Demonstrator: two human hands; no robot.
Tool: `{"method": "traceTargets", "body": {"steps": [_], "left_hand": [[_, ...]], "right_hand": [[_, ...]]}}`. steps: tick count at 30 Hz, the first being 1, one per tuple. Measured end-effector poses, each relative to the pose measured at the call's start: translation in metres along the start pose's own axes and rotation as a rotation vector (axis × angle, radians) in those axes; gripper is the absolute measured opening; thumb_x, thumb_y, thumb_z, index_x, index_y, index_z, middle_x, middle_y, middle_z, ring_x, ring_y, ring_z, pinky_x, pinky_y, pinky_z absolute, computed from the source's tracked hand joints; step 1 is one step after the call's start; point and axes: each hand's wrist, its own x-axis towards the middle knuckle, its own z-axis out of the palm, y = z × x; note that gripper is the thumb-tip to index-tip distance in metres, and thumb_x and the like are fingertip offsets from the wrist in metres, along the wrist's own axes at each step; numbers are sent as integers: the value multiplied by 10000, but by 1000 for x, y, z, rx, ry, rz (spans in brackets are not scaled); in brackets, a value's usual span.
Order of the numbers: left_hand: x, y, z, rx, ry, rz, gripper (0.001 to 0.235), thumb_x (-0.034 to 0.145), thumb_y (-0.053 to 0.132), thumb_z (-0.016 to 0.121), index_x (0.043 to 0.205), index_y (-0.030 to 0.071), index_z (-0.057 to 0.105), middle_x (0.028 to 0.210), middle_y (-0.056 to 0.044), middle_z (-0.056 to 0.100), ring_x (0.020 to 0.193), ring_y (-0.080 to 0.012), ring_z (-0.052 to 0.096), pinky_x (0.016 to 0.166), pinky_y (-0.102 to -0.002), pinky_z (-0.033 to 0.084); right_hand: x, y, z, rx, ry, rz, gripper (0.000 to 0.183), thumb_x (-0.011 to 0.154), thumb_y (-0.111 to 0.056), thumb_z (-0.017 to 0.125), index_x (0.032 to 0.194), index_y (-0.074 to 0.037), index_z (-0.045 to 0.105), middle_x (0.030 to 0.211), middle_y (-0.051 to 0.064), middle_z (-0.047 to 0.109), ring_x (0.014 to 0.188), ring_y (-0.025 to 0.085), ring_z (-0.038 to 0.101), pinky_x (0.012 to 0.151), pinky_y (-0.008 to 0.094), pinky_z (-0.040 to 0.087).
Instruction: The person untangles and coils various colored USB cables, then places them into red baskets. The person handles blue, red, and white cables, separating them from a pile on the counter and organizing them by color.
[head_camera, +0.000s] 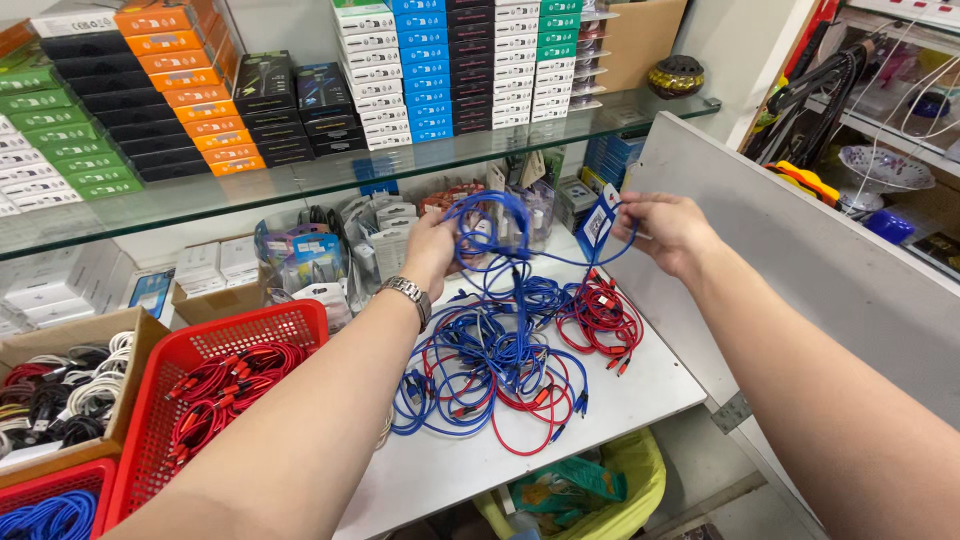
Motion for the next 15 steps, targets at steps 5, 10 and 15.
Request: {"method": "traceTargets", "body": {"steps": [5, 10, 15], "left_hand": [[20, -56, -76, 630, 430, 10, 287, 880, 86, 547, 1072, -8, 739, 1063, -270, 747, 943, -388, 739, 809, -481, 585], [37, -105, -94, 1499, 28, -181, 384, 884, 213, 579, 1181, 19, 729, 1298, -223, 651, 1228, -376, 635, 1074, -473, 462], [36, -107, -24, 1140, 85, 70, 405, 898, 252, 578, 1225, 70, 731, 1297, -247, 670, 1237, -393, 635, 1068, -455, 479]], "right_hand": [[1, -33, -7, 8, 45, -229, 375, 1005, -28, 521, 1371, -89, 579, 1114, 25, 681, 832, 81, 598, 636, 219, 468], [-30, -48, 9, -101, -189, -123, 475, 957, 13, 496, 1412, -100, 572, 1326, 12, 698, 683, 48, 458, 536, 196, 354], [-68, -73, 23, -111, -329, -168, 507, 970, -17, 499, 1464, -125, 523, 1378, -1, 663, 631, 30, 372, 530, 174, 344]]}}
